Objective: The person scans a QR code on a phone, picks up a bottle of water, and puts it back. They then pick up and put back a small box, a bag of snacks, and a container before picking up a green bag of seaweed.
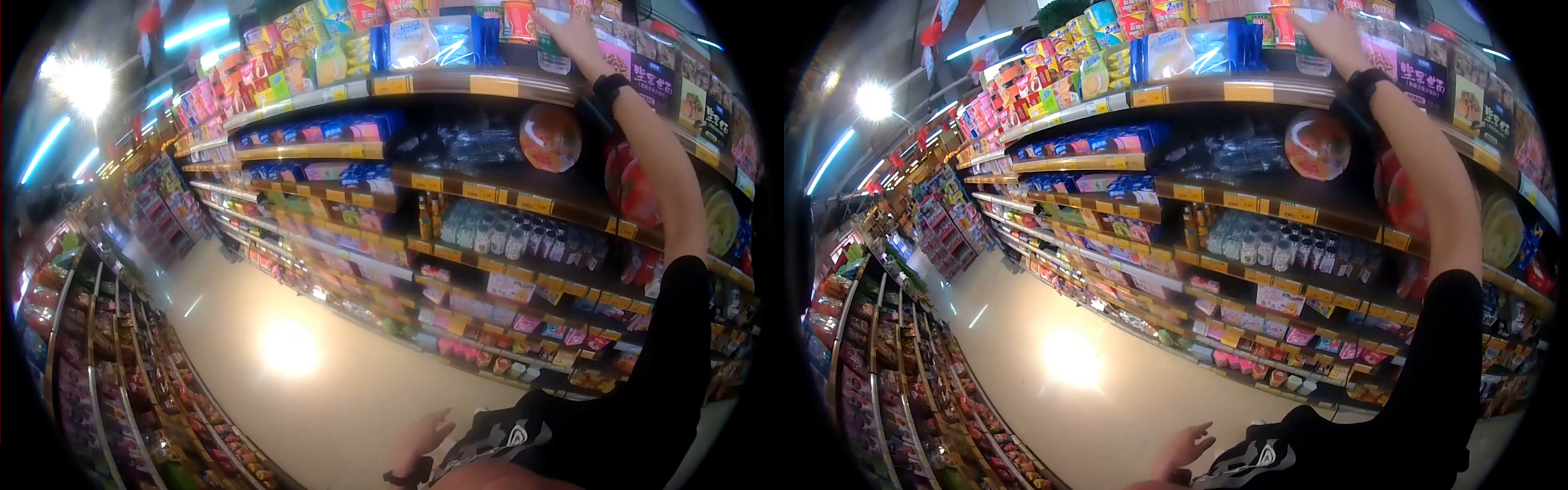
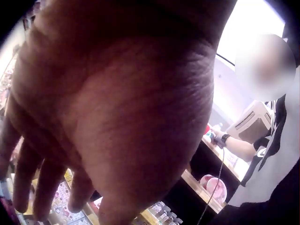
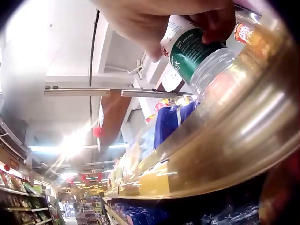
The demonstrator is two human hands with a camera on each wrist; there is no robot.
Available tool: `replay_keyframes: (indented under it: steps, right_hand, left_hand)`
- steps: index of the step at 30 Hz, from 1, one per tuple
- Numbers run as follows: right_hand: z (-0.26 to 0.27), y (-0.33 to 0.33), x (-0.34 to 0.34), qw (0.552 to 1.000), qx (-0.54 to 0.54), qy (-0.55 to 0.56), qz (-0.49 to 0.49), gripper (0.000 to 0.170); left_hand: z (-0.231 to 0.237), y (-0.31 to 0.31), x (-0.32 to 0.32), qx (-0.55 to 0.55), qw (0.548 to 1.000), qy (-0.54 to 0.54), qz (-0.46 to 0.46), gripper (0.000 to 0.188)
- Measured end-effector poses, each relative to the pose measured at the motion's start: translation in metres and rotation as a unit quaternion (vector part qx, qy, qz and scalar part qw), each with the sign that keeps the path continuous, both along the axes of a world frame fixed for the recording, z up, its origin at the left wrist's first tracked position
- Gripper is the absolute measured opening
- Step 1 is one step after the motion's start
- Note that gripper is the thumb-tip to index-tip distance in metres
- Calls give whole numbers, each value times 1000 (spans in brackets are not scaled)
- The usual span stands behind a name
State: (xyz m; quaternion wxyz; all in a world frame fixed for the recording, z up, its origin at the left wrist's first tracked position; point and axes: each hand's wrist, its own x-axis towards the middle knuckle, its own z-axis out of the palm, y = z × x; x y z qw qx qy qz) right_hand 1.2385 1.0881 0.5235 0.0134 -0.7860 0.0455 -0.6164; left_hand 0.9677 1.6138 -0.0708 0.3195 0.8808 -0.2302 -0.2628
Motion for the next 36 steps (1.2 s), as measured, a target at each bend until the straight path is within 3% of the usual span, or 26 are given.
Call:
replay_keyframes:
  steps: [1,3,8,11,13,16,18,19,21,23,28,29,31,32,33,36]
  right_hand:
    - [-2,0,2,996,-17,-48,-73,86]
    - [-1,-4,3,993,72,77,-57,101]
    - [-2,-9,18,979,145,141,33,111]
    - [-7,-8,27,983,145,110,-3,113]
    - [-15,-19,39,991,115,60,-14,98]
    - [-26,-41,69,998,50,3,47,87]
    - [-33,-35,59,997,49,29,48,82]
    - [-34,-30,53,996,52,47,50,80]
    - [-35,-12,42,993,53,88,52,75]
    - [-36,7,28,989,57,123,50,71]
    - [-44,68,-17,978,92,185,39,61]
    - [-49,89,-26,976,105,190,21,59]
    - [-53,122,-36,968,154,169,-106,60]
    - [-46,89,-23,970,51,222,-81,59]
    - [-53,63,-11,981,-45,182,-51,56]
    - [-63,55,-24,980,-57,187,-27,52]
  left_hand:
    - [6,-2,2,16,1000,-5,-6,58]
    - [12,-3,2,26,1000,1,-10,58]
    - [8,-3,-5,8,999,43,5,58]
    - [3,-1,-12,-4,998,55,15,58]
    - [-3,0,-15,-8,998,59,15,58]
    - [-5,-4,-19,-20,999,45,20,57]
    - [-27,-9,-26,-23,999,18,33,56]
    - [41,-7,-25,-45,999,27,6,55]
    - [21,-12,-31,-33,994,73,75,54]
    - [49,-10,-35,-42,994,49,83,53]
    - [28,-19,-43,-42,992,43,115,50]
    - [18,-19,-41,-38,992,54,103,50]
    - [-4,-19,-48,-44,992,61,104,48]
    - [-5,-19,-49,-33,991,73,104,49]
    - [-5,-18,-51,-20,991,85,101,49]
    - [12,-15,-56,-41,991,37,121,41]
